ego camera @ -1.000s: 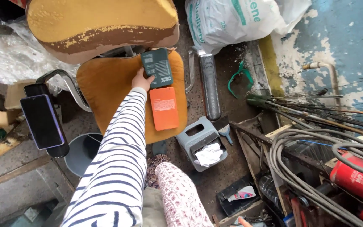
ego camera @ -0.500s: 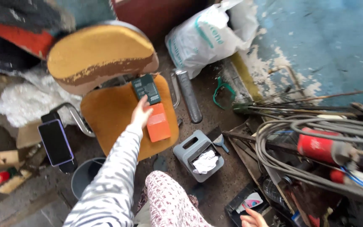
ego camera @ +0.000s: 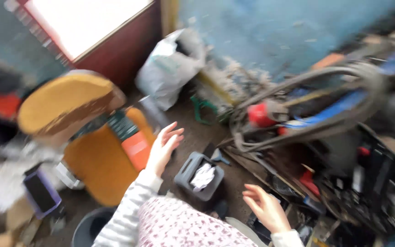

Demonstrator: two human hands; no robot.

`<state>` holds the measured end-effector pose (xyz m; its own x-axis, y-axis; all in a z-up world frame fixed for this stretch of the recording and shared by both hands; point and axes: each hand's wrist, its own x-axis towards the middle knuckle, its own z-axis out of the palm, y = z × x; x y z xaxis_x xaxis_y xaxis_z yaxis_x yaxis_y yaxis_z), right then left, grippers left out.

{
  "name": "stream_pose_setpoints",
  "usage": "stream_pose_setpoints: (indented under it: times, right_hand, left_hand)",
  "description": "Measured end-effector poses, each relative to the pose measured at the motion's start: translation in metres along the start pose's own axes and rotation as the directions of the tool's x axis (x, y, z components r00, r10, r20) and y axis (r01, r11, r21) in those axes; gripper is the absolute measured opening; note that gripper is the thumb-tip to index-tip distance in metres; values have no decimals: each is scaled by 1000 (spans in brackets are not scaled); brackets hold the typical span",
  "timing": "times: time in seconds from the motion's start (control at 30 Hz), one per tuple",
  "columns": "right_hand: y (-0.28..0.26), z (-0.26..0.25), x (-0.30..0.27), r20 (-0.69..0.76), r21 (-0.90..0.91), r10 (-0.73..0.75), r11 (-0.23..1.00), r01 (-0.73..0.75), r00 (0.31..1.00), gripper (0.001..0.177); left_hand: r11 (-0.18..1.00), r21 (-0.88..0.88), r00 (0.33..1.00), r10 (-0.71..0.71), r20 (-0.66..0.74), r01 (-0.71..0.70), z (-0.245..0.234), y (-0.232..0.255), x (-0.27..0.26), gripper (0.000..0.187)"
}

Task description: The person sorts items in a cluttered workshop, picking up boxes, jars, and containers from shelves and a workbench and placing them on a chair. They handle a plastic bag and small containers, grouping items together on the chair.

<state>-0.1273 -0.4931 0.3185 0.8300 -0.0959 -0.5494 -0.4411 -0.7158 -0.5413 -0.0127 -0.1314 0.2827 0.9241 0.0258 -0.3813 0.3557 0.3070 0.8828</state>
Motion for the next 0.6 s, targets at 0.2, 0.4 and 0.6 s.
stream_pose_setpoints:
  times: [0.2, 0.4, 0.6]
  right_hand:
    - [17, -43, -1, -195, 0, -184, 982, 187, 963, 38]
    - [32, -106, -14, -368, 18, -316, 938, 346, 874, 30]
    - [21, -196, -46, -634, -112, -510, 804, 584, 581, 15]
  left_hand:
    - [999, -12, 996, 44, 73, -43, 104, 80, -71, 51]
    - [1000, -22, 986, 12, 165, -8, 176, 34, -81, 41]
    - [981, -27, 969, -187, 160, 194, 259, 37, -110, 36]
